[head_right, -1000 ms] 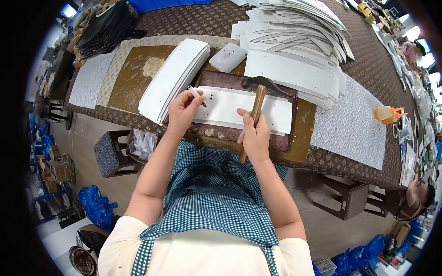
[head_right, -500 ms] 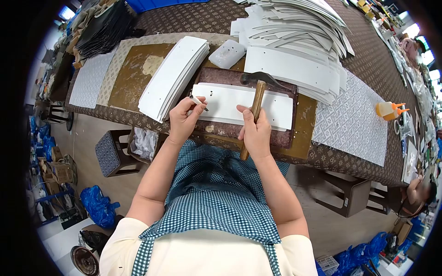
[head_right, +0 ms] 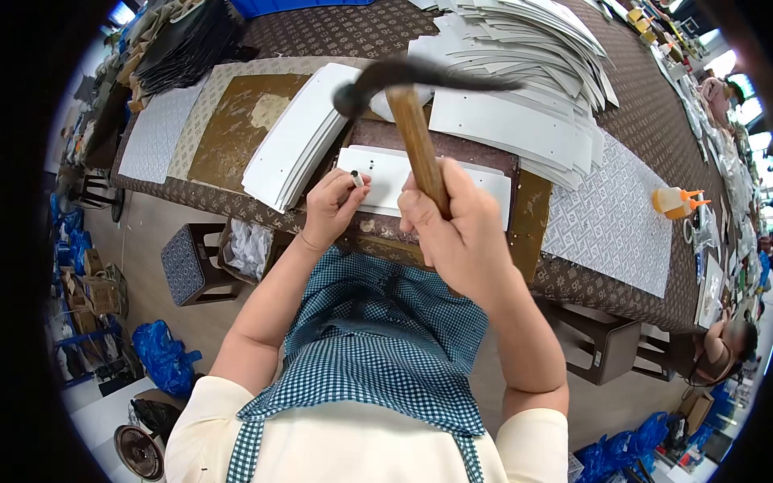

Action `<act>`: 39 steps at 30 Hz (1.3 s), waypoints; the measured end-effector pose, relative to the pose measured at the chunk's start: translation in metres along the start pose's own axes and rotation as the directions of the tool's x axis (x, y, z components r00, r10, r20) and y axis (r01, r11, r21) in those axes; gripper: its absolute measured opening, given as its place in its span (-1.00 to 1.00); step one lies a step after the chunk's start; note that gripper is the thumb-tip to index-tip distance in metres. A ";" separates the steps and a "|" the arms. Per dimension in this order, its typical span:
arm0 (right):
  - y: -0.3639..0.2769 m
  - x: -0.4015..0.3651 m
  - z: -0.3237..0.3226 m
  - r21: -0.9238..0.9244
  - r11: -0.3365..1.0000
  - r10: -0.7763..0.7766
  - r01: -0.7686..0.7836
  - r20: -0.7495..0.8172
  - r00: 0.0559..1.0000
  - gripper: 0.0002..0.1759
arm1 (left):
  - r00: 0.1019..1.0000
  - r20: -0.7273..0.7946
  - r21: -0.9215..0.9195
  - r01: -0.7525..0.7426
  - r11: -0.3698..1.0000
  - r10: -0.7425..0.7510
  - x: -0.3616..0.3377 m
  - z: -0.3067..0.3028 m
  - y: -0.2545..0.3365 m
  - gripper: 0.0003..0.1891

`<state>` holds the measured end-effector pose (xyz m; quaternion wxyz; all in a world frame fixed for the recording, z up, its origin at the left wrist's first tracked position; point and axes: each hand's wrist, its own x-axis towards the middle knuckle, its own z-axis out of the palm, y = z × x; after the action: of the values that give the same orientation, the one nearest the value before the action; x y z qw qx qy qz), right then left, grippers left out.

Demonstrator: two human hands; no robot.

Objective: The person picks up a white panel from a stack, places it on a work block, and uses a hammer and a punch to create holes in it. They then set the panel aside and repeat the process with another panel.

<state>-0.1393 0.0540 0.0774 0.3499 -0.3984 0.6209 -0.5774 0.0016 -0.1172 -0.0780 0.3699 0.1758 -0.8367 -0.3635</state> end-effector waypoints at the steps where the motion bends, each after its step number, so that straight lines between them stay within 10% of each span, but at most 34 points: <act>1: -0.012 0.001 -0.002 0.060 0.980 -0.192 0.192 0.001 0.981 -0.83 | 1.000 -0.012 0.006 -0.029 1.000 0.029 0.000 0.000 -0.001 -0.87; 5: -0.038 0.000 0.004 0.127 0.857 -0.497 0.499 -0.056 0.866 -0.77 | 0.996 -0.055 0.004 -0.073 0.997 0.073 0.001 0.002 -0.002 -0.85; 10: 0.009 0.002 -0.001 -0.674 0.728 0.259 -0.127 0.099 0.961 -0.72 | 0.998 -0.009 0.057 -0.065 0.996 0.066 -0.002 -0.001 -0.007 -0.87; 11: 0.008 0.000 -0.006 -0.679 0.734 0.130 -0.004 0.135 0.982 -0.70 | 0.998 -0.009 0.016 -0.056 0.998 0.056 -0.001 -0.002 -0.005 -0.88; 14: -0.028 -0.005 -0.008 -0.573 0.818 -0.017 0.053 0.069 0.998 -0.73 | 0.999 -0.034 -0.019 -0.039 0.999 0.038 0.001 0.001 -0.002 -0.89; 17: -0.067 -0.007 0.000 -0.022 0.961 -0.278 0.277 -0.083 0.957 -0.81 | 0.999 -0.028 0.021 -0.043 0.999 0.044 0.000 0.000 -0.002 -0.88; 20: -0.054 -0.006 0.008 -0.016 0.913 -0.407 0.408 -0.101 0.908 -0.81 | 0.998 -0.033 0.009 -0.050 0.999 0.050 0.000 0.001 -0.003 -0.87; 22: -0.029 -0.004 0.008 -0.342 0.924 -0.182 0.168 -0.008 0.983 -0.79 | 0.998 -0.041 0.005 -0.053 0.999 0.053 0.001 0.002 -0.002 -0.88; 24: 0.009 0.002 0.001 -0.771 0.627 0.295 -0.108 0.106 0.950 -0.69 | 0.998 -0.031 0.031 -0.053 0.998 0.054 -0.001 0.001 -0.002 -0.89; 31: 0.065 -0.044 -0.032 0.016 0.965 0.258 -0.263 -0.255 0.932 -0.76 | 0.999 0.043 -0.083 -0.015 0.996 0.019 0.002 -0.002 0.001 -0.82; 39: 0.146 -0.050 -0.055 0.112 0.981 0.192 -0.156 -0.595 0.780 -0.66 | 0.967 0.087 -0.196 0.252 0.948 -0.239 0.004 -0.004 -0.002 -0.89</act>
<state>-0.1793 0.1256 -0.0649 0.1968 -0.1245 0.7174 -0.6566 0.0022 -0.1228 -0.0751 0.3119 0.2281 -0.7775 -0.4962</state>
